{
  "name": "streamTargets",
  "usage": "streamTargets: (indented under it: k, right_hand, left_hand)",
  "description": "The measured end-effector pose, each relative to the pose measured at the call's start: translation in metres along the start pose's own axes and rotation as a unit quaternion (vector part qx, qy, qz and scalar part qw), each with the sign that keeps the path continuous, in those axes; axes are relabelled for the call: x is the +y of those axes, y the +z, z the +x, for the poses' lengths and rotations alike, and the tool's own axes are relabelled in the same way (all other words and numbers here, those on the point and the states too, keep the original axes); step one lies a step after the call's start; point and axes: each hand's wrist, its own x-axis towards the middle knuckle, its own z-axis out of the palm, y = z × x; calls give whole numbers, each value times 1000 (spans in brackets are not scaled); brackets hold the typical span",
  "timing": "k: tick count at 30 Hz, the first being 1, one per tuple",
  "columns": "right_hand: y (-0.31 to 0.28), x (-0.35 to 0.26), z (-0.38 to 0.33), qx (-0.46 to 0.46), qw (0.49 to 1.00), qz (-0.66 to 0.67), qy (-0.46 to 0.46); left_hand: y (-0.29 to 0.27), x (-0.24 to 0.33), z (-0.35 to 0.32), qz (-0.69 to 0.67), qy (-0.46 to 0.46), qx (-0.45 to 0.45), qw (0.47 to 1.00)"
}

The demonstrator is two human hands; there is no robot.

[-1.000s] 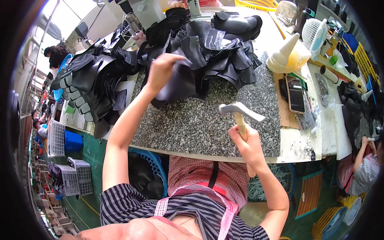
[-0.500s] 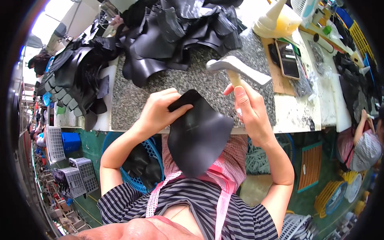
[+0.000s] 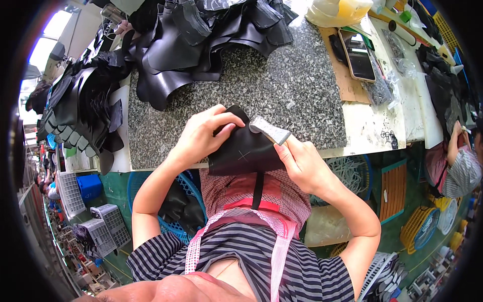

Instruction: Hammering leather shoe components on a workbench to flatten and shape them.

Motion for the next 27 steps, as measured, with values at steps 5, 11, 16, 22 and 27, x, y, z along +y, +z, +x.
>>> streamTargets:
  k: [5,11,16,22,27]
  right_hand:
    - [5,13,0,4,999,-20,-39]
    - [8,21,2,12,997,-31,-74]
    - [0,10,5,-8,997,-37,-60]
    - [-20,-13,16,-43,998,-41,-8]
    - [-19,-22,25,33,997,-39,-50]
  left_hand:
    - [1,-2,13,-1,-21,-5,1000]
    - [1,-10,10,-129,-146,14,981]
    - [1,-12,12,-135,-171,5,976]
    - [2,-15,13,-127,-171,-6,977]
    - [2,-14,13,-119,-166,-8,979]
